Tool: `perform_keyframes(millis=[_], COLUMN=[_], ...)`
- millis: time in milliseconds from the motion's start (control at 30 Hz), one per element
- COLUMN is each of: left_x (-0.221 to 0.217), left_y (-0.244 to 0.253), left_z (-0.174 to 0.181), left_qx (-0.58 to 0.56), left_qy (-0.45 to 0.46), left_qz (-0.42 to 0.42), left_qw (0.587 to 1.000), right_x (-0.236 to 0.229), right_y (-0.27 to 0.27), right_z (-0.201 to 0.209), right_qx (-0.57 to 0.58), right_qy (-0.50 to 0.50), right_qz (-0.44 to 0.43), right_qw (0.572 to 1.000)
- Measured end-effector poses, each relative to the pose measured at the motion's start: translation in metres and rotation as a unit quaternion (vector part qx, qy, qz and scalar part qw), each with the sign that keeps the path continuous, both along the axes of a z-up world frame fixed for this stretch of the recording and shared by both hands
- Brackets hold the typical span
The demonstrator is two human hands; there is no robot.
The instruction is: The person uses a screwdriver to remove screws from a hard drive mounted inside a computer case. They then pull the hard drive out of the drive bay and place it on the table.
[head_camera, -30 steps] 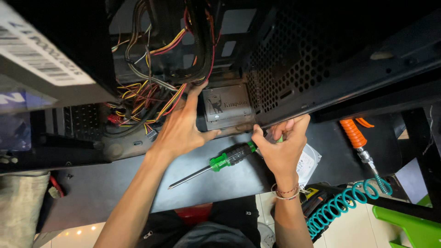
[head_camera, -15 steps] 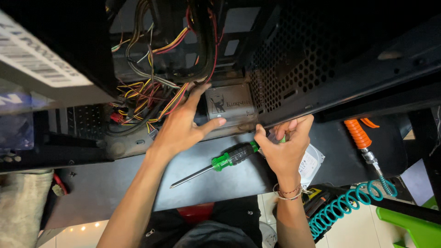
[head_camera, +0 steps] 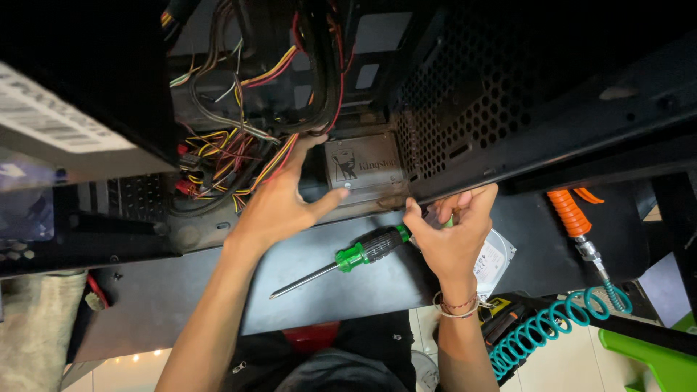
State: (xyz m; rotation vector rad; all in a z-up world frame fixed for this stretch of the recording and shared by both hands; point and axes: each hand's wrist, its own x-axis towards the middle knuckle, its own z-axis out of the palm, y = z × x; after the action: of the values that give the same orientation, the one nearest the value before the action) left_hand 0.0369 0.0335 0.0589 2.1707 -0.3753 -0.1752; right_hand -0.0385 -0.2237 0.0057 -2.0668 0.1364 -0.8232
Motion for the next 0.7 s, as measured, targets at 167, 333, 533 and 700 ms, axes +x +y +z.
perform_keyframes(millis=[167, 333, 533, 700], left_x=[0.004, 0.003, 0.003, 0.004], left_y=[0.008, 0.01, 0.013, 0.011], left_z=[-0.016, -0.018, -0.021, -0.007], left_qx=[0.005, 0.018, 0.027, 0.0], left_qy=[-0.032, -0.058, -0.065, -0.048], left_qz=[-0.04, -0.049, -0.06, -0.073], left_qw=[0.999, 0.997, 0.996, 0.996], right_x=[0.0, 0.0, 0.0, 0.0], right_y=[0.002, 0.001, 0.003, 0.002], right_z=[0.002, 0.001, 0.003, 0.004], right_qx=[0.004, -0.007, -0.009, -0.006], right_qy=[0.006, 0.002, 0.004, 0.013], right_qz=[0.0, -0.002, -0.007, -0.013], right_qw=[1.0, 1.0, 1.0, 1.0])
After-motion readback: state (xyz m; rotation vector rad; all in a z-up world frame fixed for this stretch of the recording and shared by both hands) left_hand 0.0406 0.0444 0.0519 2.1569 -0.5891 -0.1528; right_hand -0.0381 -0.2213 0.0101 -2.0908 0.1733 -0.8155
